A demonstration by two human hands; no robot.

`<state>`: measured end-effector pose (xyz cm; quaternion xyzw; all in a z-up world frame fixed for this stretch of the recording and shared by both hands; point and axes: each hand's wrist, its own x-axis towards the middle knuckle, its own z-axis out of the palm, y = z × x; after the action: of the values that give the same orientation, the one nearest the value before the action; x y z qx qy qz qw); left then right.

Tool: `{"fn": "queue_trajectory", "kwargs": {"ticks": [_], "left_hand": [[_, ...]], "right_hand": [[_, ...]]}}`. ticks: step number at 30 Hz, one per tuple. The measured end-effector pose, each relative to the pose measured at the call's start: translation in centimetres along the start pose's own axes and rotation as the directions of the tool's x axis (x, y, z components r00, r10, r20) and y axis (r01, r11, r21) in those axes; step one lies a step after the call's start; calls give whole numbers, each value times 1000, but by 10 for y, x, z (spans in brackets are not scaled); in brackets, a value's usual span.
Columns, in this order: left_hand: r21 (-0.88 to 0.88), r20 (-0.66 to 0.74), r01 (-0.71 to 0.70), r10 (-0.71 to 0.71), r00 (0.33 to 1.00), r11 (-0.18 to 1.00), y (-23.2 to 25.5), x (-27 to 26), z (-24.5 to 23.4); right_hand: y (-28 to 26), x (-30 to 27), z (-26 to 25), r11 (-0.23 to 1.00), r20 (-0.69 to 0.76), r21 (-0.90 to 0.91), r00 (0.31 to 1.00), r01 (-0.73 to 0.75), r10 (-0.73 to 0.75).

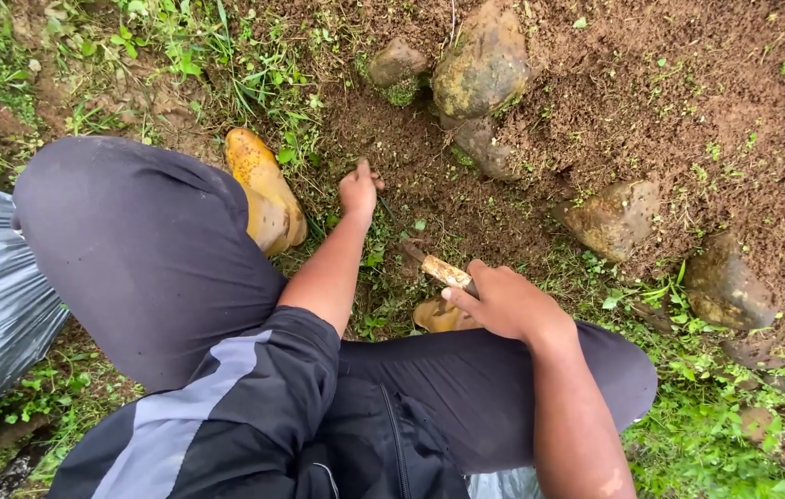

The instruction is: The person sits on the ground and uses a small hand hoe to dig into the soil, loosening the earth and removing small rocks. They repeatedly strike the ground with the tool and clear away debris by hand.

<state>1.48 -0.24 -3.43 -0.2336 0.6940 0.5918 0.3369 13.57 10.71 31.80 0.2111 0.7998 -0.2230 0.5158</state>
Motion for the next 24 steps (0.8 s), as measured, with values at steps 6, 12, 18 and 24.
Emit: {"fn": "queue_trajectory", "kwargs": {"ticks": [6, 12, 18, 24], "left_hand": [[-11, 34, -37, 37, 999, 999, 5, 6, 12], [-60, 64, -16, 19, 998, 998, -25, 39, 12], [397, -114, 92, -50, 992, 913, -27, 41, 1], [80, -502, 149, -90, 860, 986, -39, 47, -4]], "right_hand": [[3, 1, 1, 1000, -8, 2, 1000, 4, -4], [0, -2, -1, 1000, -13, 5, 1000, 8, -8], [4, 1, 5, 1000, -26, 1, 1000, 2, -2], [2, -1, 3, 1000, -9, -16, 1000, 6, -7]]}}
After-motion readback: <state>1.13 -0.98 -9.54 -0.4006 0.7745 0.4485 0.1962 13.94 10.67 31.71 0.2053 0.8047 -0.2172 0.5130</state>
